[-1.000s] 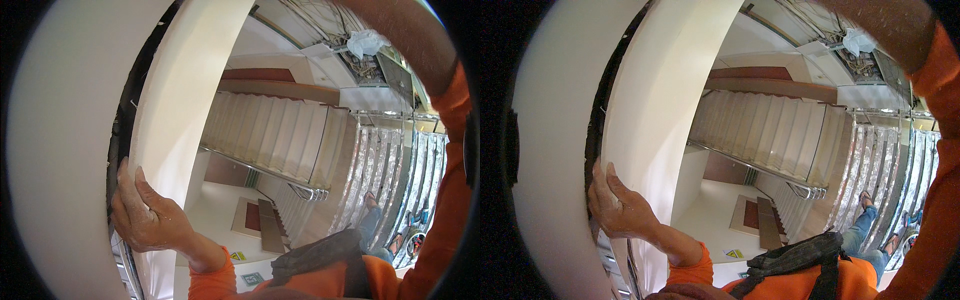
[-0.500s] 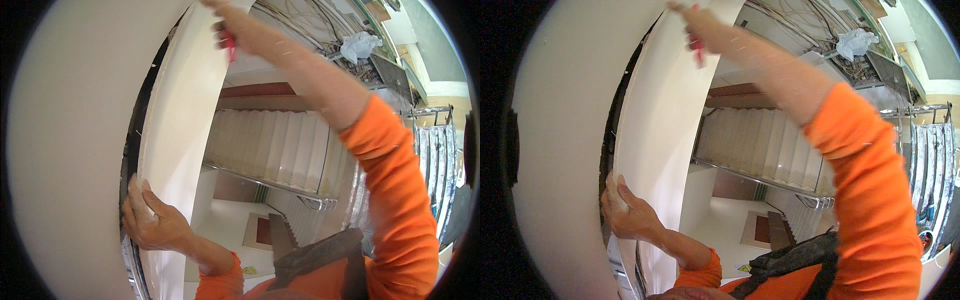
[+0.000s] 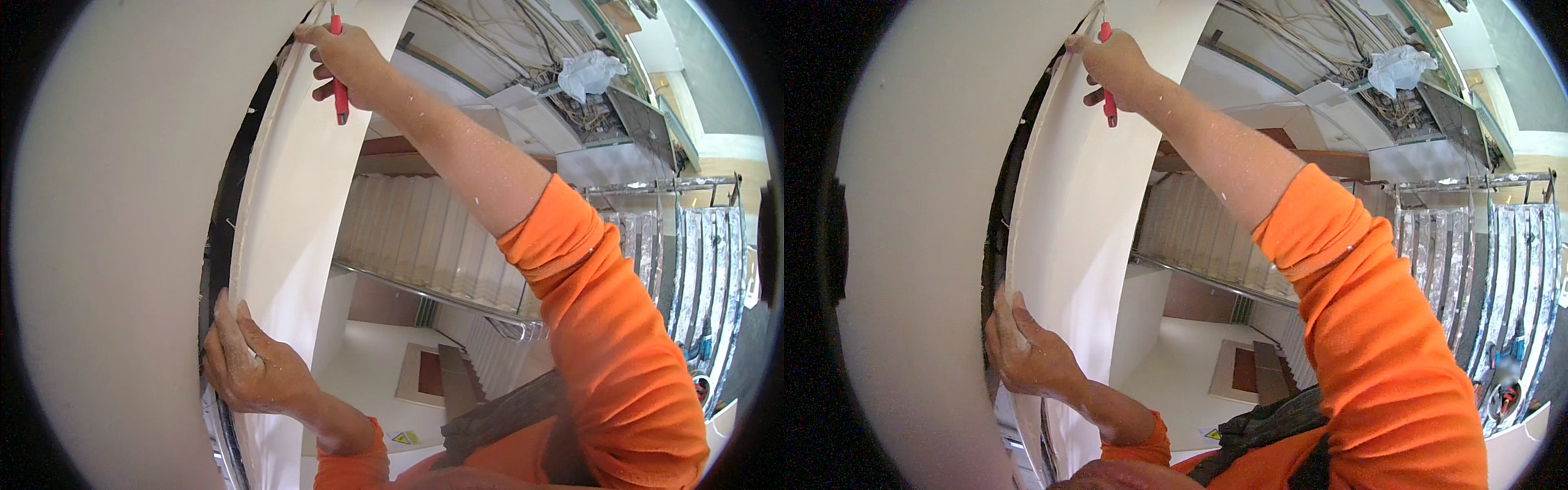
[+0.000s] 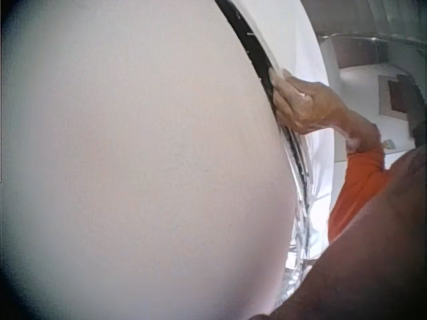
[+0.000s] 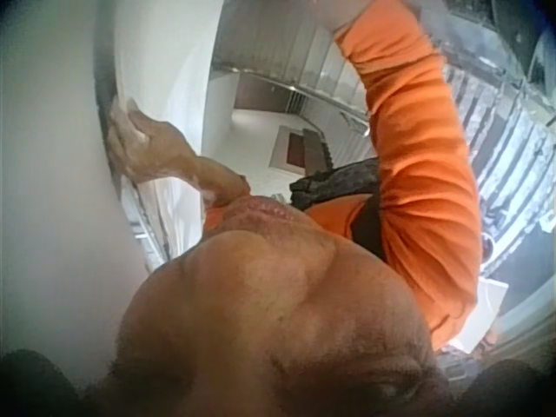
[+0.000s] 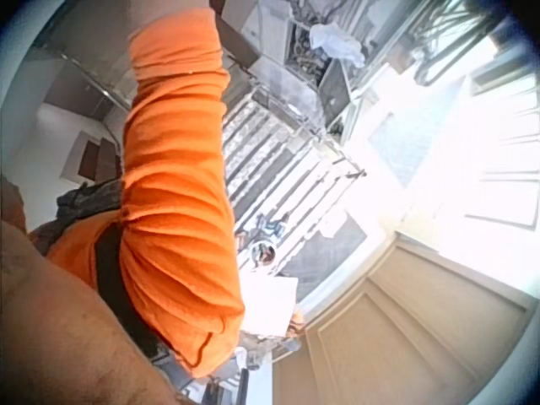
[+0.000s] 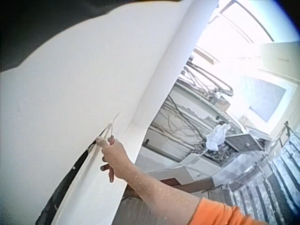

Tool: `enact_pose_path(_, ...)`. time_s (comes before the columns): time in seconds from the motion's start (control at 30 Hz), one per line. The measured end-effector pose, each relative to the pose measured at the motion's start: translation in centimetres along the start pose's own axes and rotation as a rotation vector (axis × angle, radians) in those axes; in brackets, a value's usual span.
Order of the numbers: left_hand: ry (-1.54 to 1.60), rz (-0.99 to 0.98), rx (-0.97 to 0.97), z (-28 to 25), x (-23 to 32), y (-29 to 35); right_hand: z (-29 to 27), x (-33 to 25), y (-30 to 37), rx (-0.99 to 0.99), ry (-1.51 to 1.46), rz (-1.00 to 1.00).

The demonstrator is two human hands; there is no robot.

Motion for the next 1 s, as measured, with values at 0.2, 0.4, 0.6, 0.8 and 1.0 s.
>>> enact_pose_path(0.2, 0.008, 0.048, 0.007, 0.0, -0.1, 0.2, 0.4, -1.3, -0.6, 0.049, 0.134, -0.013)
enact_pose_path(0.4, 0.0, 0.067, 0.002, 0.0, 0.1, 0.2, 0.4, -1.7, -0.3, 0.046, 0.243, -0.044)
enact_pose_path(0.6, -0.009, 0.054, -0.024, 0.0, 0.0, 0.1, 0.2, -2.6, 0.2, 0.031, 0.32, -0.084)
enact_pose_path(0.8, -0.085, 0.072, -0.08, -0.7, -0.6, 0.6, 0.4, -2.1, 0.3, 0.05, 0.305, -0.064)
enact_pose_path(1.0, -0.093, 0.048, -0.079, 2.0, 1.2, -0.5, -2.5, 0.6, -2.8, 0.115, 0.256, -0.072)
Point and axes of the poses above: each hand's wrist, its own y-axis away from the middle knuckle, its own z-axis out of the palm, x = y × z, the point moved 1 cm from there along -y, towards the middle knuckle, and after that the axes turned 14 degrees about -z, right-handed, at the moved point
